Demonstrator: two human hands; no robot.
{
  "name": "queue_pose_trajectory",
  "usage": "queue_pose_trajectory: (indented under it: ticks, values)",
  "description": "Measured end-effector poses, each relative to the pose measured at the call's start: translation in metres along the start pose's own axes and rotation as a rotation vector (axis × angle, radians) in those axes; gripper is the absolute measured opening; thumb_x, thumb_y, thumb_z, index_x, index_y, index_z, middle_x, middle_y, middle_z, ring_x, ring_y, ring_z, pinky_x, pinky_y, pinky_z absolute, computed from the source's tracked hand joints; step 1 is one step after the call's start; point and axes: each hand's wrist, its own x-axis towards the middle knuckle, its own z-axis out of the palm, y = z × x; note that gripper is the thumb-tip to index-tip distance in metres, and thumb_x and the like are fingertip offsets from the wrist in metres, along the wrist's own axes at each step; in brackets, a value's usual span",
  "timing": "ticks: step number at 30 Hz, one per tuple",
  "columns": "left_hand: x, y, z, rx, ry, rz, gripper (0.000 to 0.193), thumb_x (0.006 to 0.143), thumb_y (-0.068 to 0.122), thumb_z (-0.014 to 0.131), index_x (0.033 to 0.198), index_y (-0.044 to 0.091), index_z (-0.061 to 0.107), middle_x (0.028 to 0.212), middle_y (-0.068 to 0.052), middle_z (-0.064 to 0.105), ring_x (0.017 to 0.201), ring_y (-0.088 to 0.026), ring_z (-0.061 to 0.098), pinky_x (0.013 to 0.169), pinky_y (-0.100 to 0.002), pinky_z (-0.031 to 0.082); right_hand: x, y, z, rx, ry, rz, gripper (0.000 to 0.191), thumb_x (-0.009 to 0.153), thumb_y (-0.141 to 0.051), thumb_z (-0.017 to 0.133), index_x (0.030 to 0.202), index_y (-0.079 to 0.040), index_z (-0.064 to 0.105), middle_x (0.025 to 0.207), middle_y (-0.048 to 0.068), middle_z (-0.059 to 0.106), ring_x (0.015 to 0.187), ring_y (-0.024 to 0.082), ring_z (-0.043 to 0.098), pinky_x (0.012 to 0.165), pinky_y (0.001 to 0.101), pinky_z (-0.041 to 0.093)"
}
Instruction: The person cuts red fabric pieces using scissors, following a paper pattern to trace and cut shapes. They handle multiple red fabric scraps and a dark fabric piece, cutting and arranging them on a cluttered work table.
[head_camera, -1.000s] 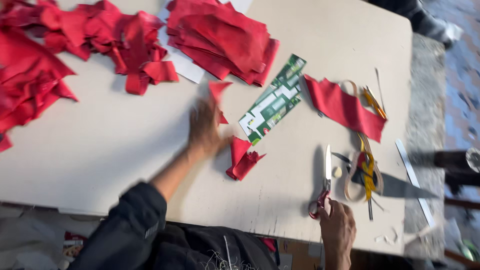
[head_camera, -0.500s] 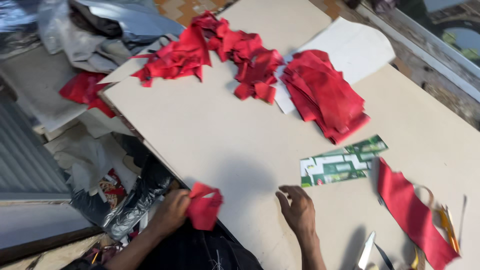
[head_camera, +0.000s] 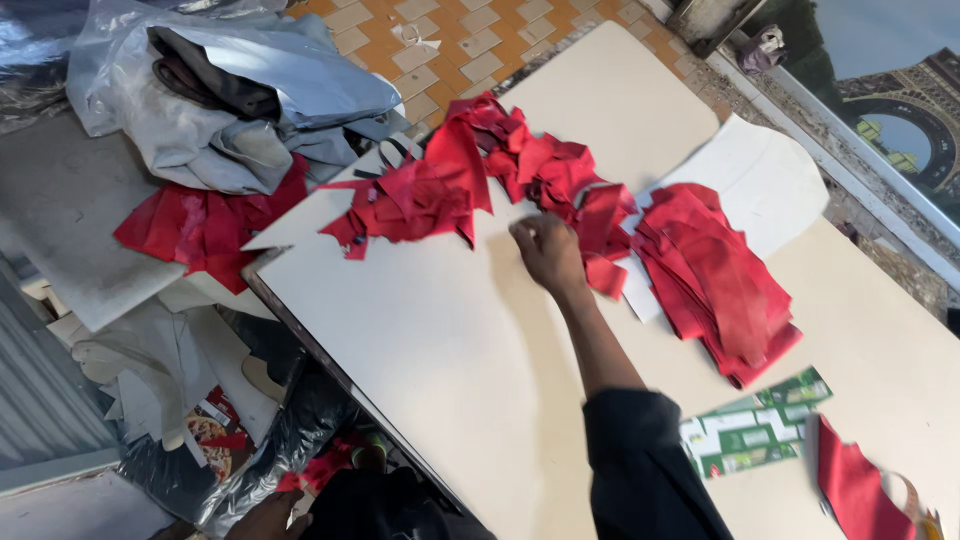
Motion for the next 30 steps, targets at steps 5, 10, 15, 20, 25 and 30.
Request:
queue_pose_trajectory:
  ticks: [5, 10, 15, 20, 25, 30]
  values:
    - [0.013, -0.04, -0.051, -0.072, 0.411, -0.075, 0.052, 0.091, 0.039, 0.068, 0.135, 0.014, 0.059, 0.127, -0.018, 0.063, 0.121, -0.033, 0.061, 0.104, -0.044, 0.049, 0.083, -0.042, 0.091, -0.302, 0.127, -0.067, 0.047, 0.075, -0.043, 0.089, 0.084, 0.001, 0.073, 0.099, 0.028, 0.066, 0.092, 0.043, 0.063, 0.079, 0.0514, 0.051]
    - [-0.02, -0.039, -0.112, -0.343, 0.944, -0.075, 0.031, 0.09, 0.026, 0.066, 0.118, 0.015, 0.074, 0.11, -0.012, 0.076, 0.097, -0.031, 0.075, 0.083, -0.043, 0.058, 0.075, -0.037, 0.095, 0.108, -0.13, 0.107, 0.033, 0.087, -0.028, 0.082, 0.097, -0.001, 0.067, 0.091, 0.015, 0.066, 0.083, 0.024, 0.064, 0.076, 0.0366, 0.054]
    - [-0.003, 0.043, -0.201, -0.354, 1.245, 0.71, 0.019, 0.091, 0.009, 0.069, 0.109, 0.005, 0.07, 0.108, -0.012, 0.072, 0.101, -0.031, 0.07, 0.086, -0.04, 0.055, 0.01, -0.017, -0.024, 0.849, -0.067, 0.331, 0.021, 0.094, -0.004, 0.079, 0.083, -0.007, 0.061, 0.089, 0.0, 0.063, 0.078, 0.009, 0.056, 0.068, 0.0259, 0.048]
    - [0.043, 0.178, -0.238, -0.171, 1.038, 1.174, 0.025, 0.085, 0.008, 0.071, 0.109, 0.002, 0.068, 0.115, -0.011, 0.068, 0.106, -0.033, 0.065, 0.091, -0.045, 0.051, -0.064, -0.007, -0.115, 0.621, 0.175, 0.336, 0.018, 0.09, 0.007, 0.074, 0.088, -0.004, 0.06, 0.097, 0.008, 0.07, 0.087, 0.012, 0.065, 0.08, 0.0255, 0.056]
    - [0.074, 0.263, -0.199, -0.072, 0.706, 1.304, 0.023, 0.085, 0.011, 0.072, 0.107, 0.006, 0.07, 0.116, -0.011, 0.067, 0.106, -0.034, 0.065, 0.09, -0.044, 0.052, -0.15, 0.001, -0.186, 0.734, 0.488, 0.347, 0.027, 0.088, 0.018, 0.069, 0.102, -0.002, 0.059, 0.106, 0.015, 0.07, 0.094, 0.015, 0.068, 0.089, 0.0288, 0.06]
    - [0.081, 0.288, -0.147, 0.08, 0.564, 1.284, 0.017, 0.086, 0.016, 0.073, 0.1, 0.008, 0.071, 0.111, -0.008, 0.068, 0.102, -0.033, 0.065, 0.089, -0.044, 0.053, -0.231, 0.028, -0.241, 0.656, 0.779, 0.269, 0.03, 0.089, 0.023, 0.061, 0.106, -0.001, 0.059, 0.115, 0.02, 0.072, 0.098, 0.021, 0.067, 0.092, 0.0319, 0.057]
